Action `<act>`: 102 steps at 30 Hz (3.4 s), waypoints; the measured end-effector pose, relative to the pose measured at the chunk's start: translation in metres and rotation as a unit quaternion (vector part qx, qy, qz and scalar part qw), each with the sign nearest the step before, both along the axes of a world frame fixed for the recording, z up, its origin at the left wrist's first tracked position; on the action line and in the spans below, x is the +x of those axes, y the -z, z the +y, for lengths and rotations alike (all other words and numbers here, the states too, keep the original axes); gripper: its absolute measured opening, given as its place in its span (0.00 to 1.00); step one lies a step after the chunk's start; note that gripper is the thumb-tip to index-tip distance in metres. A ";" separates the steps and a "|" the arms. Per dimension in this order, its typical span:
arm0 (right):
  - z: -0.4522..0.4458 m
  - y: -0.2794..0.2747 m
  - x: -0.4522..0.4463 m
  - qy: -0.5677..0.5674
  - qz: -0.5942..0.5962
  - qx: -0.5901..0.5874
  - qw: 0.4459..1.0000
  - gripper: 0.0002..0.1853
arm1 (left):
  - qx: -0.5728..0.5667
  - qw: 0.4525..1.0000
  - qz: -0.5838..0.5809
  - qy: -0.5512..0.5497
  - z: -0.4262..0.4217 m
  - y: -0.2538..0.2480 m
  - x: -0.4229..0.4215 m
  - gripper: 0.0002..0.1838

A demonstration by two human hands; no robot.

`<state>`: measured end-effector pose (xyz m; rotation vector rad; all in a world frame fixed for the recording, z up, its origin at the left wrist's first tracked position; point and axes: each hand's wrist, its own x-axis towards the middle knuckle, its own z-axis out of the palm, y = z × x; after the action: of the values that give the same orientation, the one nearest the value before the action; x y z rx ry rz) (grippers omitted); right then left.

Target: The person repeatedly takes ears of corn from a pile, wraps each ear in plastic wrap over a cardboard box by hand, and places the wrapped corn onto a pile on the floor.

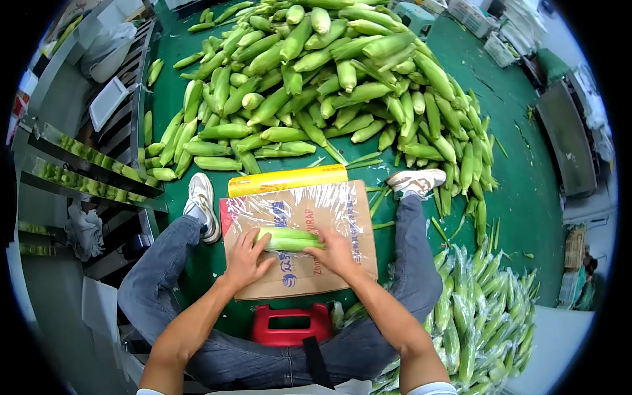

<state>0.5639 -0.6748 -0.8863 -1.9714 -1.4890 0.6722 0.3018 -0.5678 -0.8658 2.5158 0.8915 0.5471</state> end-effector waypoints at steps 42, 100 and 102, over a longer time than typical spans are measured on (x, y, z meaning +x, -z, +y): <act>0.136 0.009 0.015 -0.167 -0.130 0.104 0.972 0.12 | -0.016 0.996 0.024 0.079 0.089 0.057 0.071 0.30; 0.021 -0.013 0.188 -0.051 0.209 -0.170 0.962 0.21 | -0.160 0.939 0.259 0.162 -0.012 0.040 -0.047 0.06; 0.132 -0.013 0.238 0.230 0.306 -0.118 0.916 0.31 | -0.168 0.934 0.269 0.162 -0.014 0.044 -0.044 0.06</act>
<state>0.8018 -0.5430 -0.8729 -1.9220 -0.5648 1.1521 0.2577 -0.5815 -0.9098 2.4367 0.6424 -0.3907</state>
